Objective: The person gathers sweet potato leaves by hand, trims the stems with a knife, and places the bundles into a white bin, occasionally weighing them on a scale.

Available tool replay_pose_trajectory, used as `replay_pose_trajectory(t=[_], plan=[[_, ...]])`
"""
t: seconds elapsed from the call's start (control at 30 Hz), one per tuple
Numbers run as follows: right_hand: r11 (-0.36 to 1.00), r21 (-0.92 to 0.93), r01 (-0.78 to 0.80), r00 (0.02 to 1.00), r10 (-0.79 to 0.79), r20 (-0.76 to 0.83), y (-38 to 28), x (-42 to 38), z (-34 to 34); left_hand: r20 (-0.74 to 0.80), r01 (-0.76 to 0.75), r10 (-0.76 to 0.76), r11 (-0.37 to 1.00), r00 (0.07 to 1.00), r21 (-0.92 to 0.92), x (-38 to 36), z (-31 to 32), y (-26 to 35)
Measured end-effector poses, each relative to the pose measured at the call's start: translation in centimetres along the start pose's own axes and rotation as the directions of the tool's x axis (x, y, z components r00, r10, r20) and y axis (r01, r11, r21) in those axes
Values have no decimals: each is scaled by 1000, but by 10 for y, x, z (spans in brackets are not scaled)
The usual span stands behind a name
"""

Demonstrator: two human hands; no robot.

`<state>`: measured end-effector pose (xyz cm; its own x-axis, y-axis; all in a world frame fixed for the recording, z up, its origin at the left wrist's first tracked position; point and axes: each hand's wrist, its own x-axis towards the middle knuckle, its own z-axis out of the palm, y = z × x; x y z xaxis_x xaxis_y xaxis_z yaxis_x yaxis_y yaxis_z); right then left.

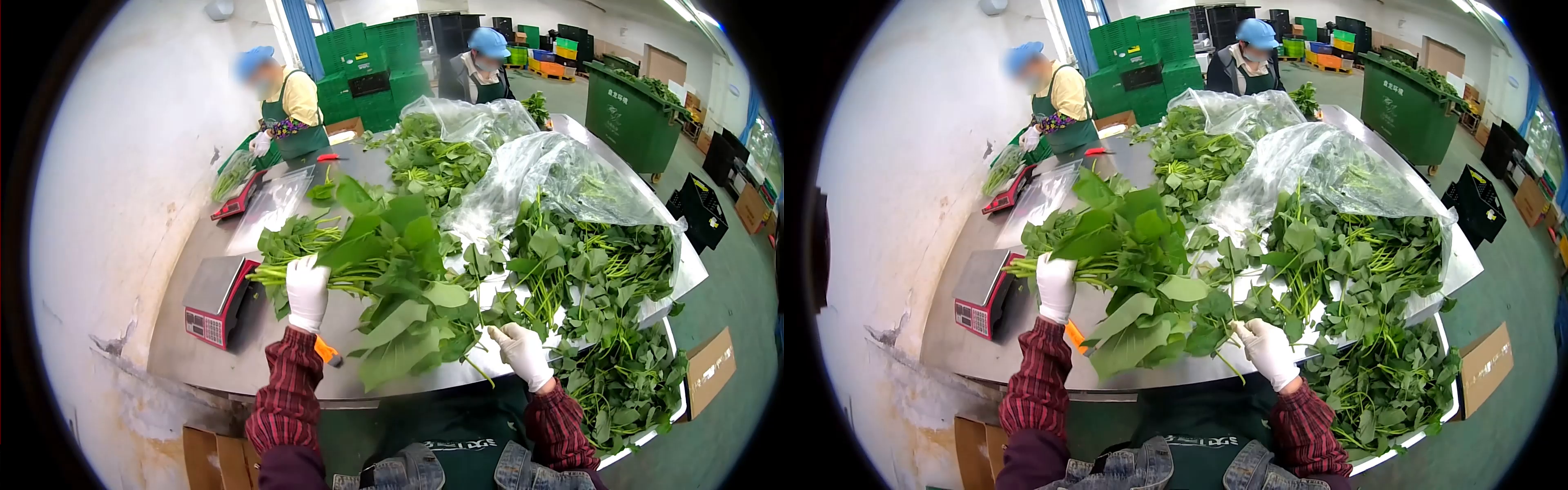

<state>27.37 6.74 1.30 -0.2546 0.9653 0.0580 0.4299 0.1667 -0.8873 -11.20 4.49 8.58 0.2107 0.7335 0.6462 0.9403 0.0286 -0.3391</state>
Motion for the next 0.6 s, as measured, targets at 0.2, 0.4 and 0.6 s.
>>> replay_pose_trajectory(t=[0.2, 0.4, 0.6], plan=[[1000, -4, 4, 1000, -4, 23, 12, -2, 1, 83, -59, 44, 981, 996, 184, 12, -4, -5], [997, -34, 67, 998, -66, 9, 25, 1, 6, 104, -116, 90, 952, 991, 282, 18, 2, -8], [999, -27, 31, 999, -30, 33, 31, 1, 7, 173, -139, 81, 926, 981, 352, 22, 12, -7]])
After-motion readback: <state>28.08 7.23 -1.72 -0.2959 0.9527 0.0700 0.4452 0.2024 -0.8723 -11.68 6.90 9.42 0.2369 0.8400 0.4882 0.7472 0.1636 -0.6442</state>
